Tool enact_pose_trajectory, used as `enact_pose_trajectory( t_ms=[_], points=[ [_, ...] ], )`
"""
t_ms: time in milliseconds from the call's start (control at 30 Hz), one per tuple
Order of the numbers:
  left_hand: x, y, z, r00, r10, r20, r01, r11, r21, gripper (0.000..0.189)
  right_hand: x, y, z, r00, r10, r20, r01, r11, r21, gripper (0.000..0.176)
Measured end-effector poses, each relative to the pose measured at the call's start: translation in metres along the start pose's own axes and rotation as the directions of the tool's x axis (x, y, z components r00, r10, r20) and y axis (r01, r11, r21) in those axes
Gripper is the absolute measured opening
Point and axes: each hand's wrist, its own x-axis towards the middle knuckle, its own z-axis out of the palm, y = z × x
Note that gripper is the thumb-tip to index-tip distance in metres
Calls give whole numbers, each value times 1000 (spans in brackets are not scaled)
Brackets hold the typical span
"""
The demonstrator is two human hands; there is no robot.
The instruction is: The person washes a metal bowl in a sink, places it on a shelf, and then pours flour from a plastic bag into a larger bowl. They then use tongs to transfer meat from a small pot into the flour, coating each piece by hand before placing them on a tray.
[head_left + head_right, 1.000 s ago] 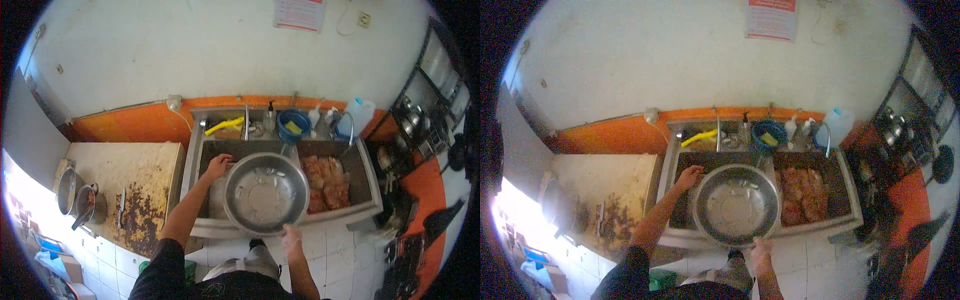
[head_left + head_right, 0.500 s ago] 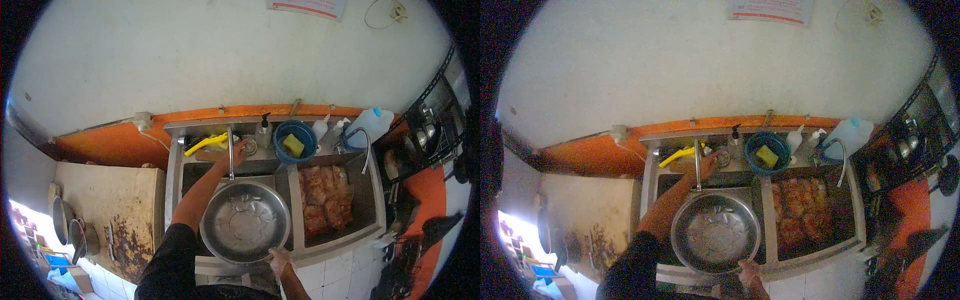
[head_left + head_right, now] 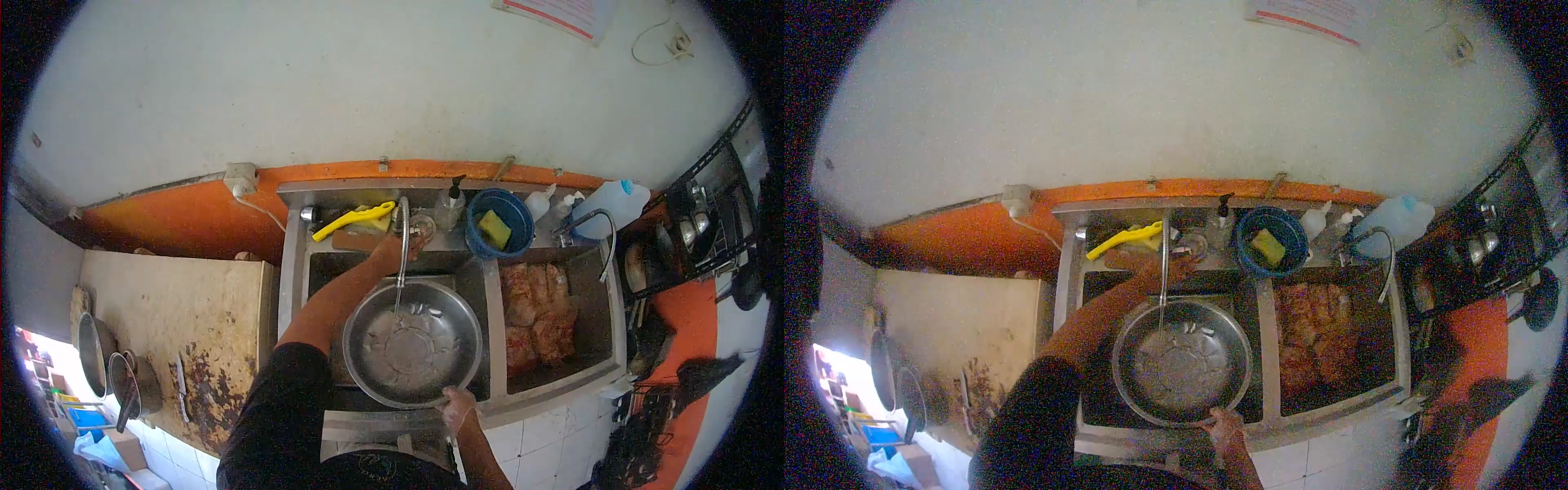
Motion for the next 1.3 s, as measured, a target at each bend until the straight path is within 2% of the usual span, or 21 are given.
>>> enact_pose_trajectory(
  t_ms=[33, 67, 133, 167, 200, 267, 300, 333, 400, 433, 500, 533, 600, 700, 767, 833, 933, 1033, 1100, 1200, 1300],
  points=[
    [1, 12, 4, 993, 48, -104, -71, 971, -230, 53, -3, -2, 2, 1000, 24, -14, -23, 996, 86, 29],
    [1, 25, 10, 1000, 11, 28, -23, 875, 483, 53, -6, 0, 3, 998, 50, -25, -45, 983, 177, 28],
    [-8, 39, 33, 989, -111, 97, -53, 342, 938, 53, 29, 47, -20, 994, -111, -8, 110, 993, -33, 29],
    [-7, 25, 50, 981, -109, -158, 172, 868, 465, 52, 33, 46, -24, 981, -193, 24, 194, 971, -139, 29],
    [-20, 54, 44, 951, -196, -240, 282, 870, 404, 47, 35, 44, -28, 960, -274, 56, 279, 930, -239, 29],
    [-45, 116, 30, 846, -361, -393, 473, 847, 241, 39, -1, 12, -1, 998, 26, -58, -18, 991, 135, 31],
    [-72, 113, 48, 686, -664, -297, 526, 735, -427, 31, 4, 20, -3, 998, 46, -54, -38, 990, 138, 31],
    [-96, 116, 64, 555, -832, -16, 370, 264, -891, 24, 16, 28, -8, 1000, 6, -15, -3, 984, 176, 31],
    [-115, 183, 85, 373, -911, 176, 109, -146, -983, 10, 17, 37, -9, 999, -28, 19, 23, 976, 217, 32],
    [-133, 184, 103, 373, -911, 177, 109, -147, -983, 10, 15, 28, -4, 998, 49, -25, -47, 995, 90, 32],
    [-157, 148, 137, 618, -739, 267, -186, -468, -864, 8, 14, 23, 1, 992, 102, -81, -104, 994, -24, 32],
    [-152, 125, 144, 626, -733, 268, -178, -468, -866, 8, 14, 30, 4, 993, 43, -110, -33, 995, 96, 31],
    [-141, 96, 159, 352, -930, 110, -348, -239, -907, 8, 18, 39, 0, 988, -3, -153, 34, 978, 206, 30],
    [-125, 125, 139, 319, -948, 3, -160, -58, -985, 7, 42, 47, -20, 999, 22, -29, -21, 999, 25, 31],
    [-99, 167, 109, 297, -950, 91, -162, -144, -976, 10, 59, 57, -27, 998, -56, -3, 55, 988, -141, 33],
    [-102, 174, 108, 276, -943, 186, -159, -235, -959, 14, 30, 33, -14, 1000, -22, 0, 22, 996, -85, 32],
    [-150, 147, 139, 374, -907, 194, -163, -270, -949, 18, 20, 23, -10, 1000, 0, 2, 0, 1000, 22, 32],
    [-155, 127, 149, 654, -749, 105, -326, -404, -855, 25, 27, 26, -12, 1000, -8, -14, 9, 998, 61, 32],
    [-137, 161, 128, 536, -813, 227, 276, -85, -957, 32, 32, 30, -15, 999, -5, -39, 7, 999, 46, 33],
    [-124, 188, 126, 463, -886, 14, 138, 56, -989, 32, 61, 50, -26, 998, 55, -23, -53, 995, 80, 32],
    [-127, 177, 133, 408, -913, -8, -16, 1, -1000, 29, 105, 86, -47, 951, -285, 117, 297, 948, -113, 29]
  ],
)
